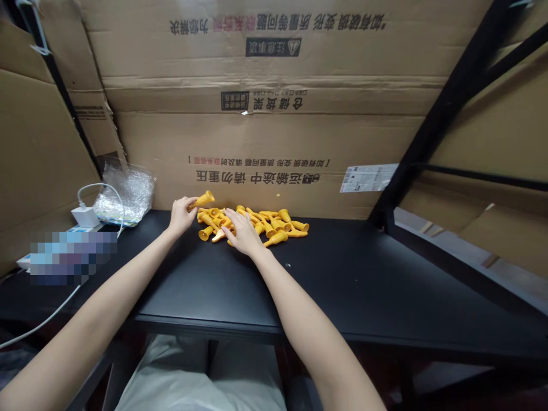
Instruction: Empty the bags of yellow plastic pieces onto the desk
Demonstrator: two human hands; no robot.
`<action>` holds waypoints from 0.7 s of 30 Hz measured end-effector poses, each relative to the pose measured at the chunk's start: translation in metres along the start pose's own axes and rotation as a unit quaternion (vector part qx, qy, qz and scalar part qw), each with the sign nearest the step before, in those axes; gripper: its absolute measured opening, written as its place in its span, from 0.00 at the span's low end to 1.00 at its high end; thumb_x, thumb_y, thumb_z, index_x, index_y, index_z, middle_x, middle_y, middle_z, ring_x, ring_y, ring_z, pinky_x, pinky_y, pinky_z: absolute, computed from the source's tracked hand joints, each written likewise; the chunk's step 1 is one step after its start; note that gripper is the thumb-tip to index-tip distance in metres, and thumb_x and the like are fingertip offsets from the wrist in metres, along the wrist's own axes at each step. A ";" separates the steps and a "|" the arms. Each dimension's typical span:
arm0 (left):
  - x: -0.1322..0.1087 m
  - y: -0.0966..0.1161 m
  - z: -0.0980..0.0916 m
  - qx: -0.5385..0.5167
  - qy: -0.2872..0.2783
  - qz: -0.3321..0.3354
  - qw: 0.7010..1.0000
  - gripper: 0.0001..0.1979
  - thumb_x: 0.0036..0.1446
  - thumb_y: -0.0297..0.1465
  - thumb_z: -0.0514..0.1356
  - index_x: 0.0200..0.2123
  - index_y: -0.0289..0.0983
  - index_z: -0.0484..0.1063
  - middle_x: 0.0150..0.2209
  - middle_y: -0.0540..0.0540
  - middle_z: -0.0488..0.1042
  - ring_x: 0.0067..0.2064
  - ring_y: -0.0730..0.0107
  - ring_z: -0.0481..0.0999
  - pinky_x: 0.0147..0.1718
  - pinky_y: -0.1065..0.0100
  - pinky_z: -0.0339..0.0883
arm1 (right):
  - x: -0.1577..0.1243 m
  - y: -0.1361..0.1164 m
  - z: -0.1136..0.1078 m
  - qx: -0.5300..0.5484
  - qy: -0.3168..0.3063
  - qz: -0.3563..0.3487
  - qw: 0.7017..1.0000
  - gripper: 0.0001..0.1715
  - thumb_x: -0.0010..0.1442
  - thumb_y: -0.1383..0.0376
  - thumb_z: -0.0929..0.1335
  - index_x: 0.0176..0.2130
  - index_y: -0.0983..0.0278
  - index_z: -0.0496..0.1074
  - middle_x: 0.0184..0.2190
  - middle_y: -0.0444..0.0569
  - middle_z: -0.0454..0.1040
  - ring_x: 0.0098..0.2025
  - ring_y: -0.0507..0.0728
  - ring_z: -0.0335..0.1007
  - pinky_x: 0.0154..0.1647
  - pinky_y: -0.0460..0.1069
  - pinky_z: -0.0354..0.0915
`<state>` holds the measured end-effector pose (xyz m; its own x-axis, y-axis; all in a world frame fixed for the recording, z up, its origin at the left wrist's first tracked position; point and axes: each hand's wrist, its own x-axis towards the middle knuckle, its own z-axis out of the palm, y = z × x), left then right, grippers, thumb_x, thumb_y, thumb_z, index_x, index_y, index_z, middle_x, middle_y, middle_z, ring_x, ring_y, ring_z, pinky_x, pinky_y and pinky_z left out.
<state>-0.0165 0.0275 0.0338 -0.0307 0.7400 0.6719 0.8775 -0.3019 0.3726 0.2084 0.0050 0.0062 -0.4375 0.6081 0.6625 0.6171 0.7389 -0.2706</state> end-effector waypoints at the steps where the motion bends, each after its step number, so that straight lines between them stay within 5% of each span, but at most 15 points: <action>1: -0.005 0.008 -0.004 0.018 0.001 0.030 0.999 0.14 0.57 0.27 0.55 0.45 0.41 0.74 0.41 0.45 0.76 0.47 0.62 0.72 0.57 0.52 0.54 | 0.000 -0.002 0.001 0.006 0.009 0.000 1.000 0.30 0.63 0.56 0.62 0.61 0.63 0.61 0.59 0.58 0.66 0.63 0.64 0.59 0.64 0.67 0.48; 6: -0.030 0.032 -0.013 0.097 -0.024 0.154 0.983 0.15 0.59 0.27 0.53 0.45 0.43 0.75 0.39 0.44 0.76 0.47 0.59 0.71 0.58 0.46 0.49 | 0.002 -0.006 0.005 0.037 0.054 0.016 0.998 0.33 0.61 0.51 0.63 0.60 0.65 0.61 0.53 0.60 0.70 0.55 0.64 0.67 0.63 0.66 0.51; 11: -0.034 0.029 -0.013 0.110 -0.029 0.201 0.973 0.14 0.60 0.28 0.52 0.45 0.43 0.75 0.40 0.43 0.76 0.48 0.59 0.72 0.59 0.44 0.48 | 0.002 -0.003 0.005 0.077 0.067 0.039 0.994 0.27 0.63 0.51 0.60 0.55 0.63 0.65 0.46 0.57 0.74 0.47 0.61 0.71 0.55 0.62 0.62; 17: -0.034 0.024 -0.016 0.093 0.011 0.185 0.978 0.13 0.57 0.30 0.57 0.45 0.45 0.75 0.59 0.42 0.66 0.62 0.53 0.61 0.61 0.41 0.40 | 0.003 -0.002 0.006 0.116 0.058 0.043 0.991 0.22 0.63 0.53 0.61 0.49 0.63 0.69 0.41 0.55 0.75 0.43 0.60 0.72 0.48 0.59 0.67; 21: -0.032 0.021 -0.018 0.095 0.031 0.137 0.985 0.18 0.56 0.31 0.58 0.51 0.44 0.72 0.64 0.39 0.60 0.62 0.53 0.61 0.60 0.44 0.46 | 0.005 0.002 0.004 0.119 0.080 0.060 0.988 0.21 0.62 0.53 0.61 0.49 0.62 0.68 0.42 0.54 0.75 0.42 0.60 0.72 0.48 0.59 0.67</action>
<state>-0.0052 -0.0133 0.0314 0.1965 0.6060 0.7708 0.9305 -0.3632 0.0483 0.2051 0.0106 0.0060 -0.2505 0.6560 0.7120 0.4791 0.7230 -0.4977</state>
